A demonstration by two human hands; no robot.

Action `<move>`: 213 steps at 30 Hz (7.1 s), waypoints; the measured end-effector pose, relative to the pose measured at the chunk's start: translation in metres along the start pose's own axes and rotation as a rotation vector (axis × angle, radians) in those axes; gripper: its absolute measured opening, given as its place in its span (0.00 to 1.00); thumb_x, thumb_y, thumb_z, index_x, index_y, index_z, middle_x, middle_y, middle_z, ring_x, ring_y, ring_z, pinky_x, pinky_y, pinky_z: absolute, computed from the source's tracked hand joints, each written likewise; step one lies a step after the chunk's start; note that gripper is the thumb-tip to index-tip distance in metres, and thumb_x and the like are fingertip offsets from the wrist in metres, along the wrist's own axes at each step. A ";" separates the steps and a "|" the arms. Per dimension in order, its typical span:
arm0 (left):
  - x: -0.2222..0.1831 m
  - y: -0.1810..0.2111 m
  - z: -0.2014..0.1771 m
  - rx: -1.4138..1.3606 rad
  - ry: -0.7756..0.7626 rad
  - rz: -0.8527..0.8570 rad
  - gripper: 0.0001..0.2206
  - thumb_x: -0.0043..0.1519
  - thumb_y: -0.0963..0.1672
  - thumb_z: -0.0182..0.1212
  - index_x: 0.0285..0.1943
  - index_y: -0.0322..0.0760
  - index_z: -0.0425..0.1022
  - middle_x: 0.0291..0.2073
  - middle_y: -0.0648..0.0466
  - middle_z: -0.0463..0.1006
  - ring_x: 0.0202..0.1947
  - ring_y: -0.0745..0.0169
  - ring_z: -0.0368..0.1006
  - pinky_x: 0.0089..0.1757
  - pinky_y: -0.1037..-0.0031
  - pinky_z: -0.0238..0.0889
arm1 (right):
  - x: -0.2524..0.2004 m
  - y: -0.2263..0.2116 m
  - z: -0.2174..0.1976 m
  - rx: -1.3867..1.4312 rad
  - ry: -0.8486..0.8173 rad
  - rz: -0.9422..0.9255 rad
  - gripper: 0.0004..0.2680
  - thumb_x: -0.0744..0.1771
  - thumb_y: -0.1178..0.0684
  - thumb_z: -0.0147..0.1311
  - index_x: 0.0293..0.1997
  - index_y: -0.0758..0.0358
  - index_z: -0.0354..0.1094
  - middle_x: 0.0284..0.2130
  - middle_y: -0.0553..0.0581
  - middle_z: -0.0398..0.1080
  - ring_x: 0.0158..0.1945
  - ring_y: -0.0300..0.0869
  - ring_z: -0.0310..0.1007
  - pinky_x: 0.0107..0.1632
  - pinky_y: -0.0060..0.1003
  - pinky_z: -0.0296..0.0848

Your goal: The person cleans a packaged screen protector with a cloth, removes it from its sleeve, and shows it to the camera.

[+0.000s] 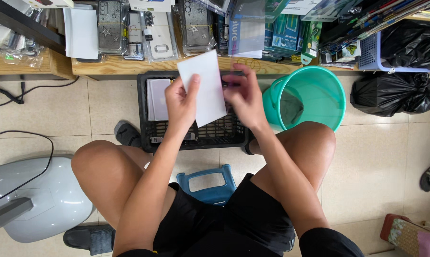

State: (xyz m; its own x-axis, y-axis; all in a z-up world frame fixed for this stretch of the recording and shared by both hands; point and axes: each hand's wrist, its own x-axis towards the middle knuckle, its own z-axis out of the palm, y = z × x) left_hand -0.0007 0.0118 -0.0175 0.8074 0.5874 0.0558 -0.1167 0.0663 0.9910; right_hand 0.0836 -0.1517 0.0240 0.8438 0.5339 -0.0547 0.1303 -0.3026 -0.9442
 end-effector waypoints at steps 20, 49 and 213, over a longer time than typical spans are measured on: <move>-0.003 0.039 0.005 -0.069 0.094 -0.059 0.12 0.71 0.44 0.57 0.33 0.39 0.76 0.25 0.58 0.79 0.28 0.75 0.70 0.38 0.78 0.71 | -0.017 0.011 0.011 1.383 -0.459 0.222 0.29 0.68 0.25 0.35 0.53 0.65 0.70 0.29 0.76 0.70 0.28 0.66 0.78 0.39 0.66 0.82; -0.001 -0.014 0.007 -0.214 -0.105 -0.026 0.17 0.75 0.50 0.41 0.44 0.42 0.76 0.32 0.55 0.79 0.33 0.64 0.76 0.46 0.66 0.73 | -0.012 -0.016 0.014 -0.738 0.391 -0.389 0.27 0.59 0.34 0.74 0.57 0.60 0.73 0.43 0.54 0.70 0.43 0.50 0.76 0.44 0.43 0.75; -0.090 0.012 0.034 0.386 -0.476 -0.103 0.07 0.59 0.43 0.57 0.29 0.54 0.72 0.34 0.61 0.76 0.43 0.51 0.78 0.45 0.60 0.74 | 0.019 0.214 0.263 -0.592 -0.021 0.365 0.16 0.62 0.31 0.62 0.40 0.49 0.75 0.31 0.47 0.81 0.40 0.53 0.82 0.46 0.52 0.79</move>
State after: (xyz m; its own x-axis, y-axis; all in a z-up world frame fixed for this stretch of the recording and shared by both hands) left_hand -0.0548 -0.0676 -0.0060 0.9831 0.1635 -0.0821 0.1211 -0.2450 0.9619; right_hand -0.0092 0.0018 -0.2643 0.8780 0.3297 -0.3469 0.1073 -0.8419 -0.5288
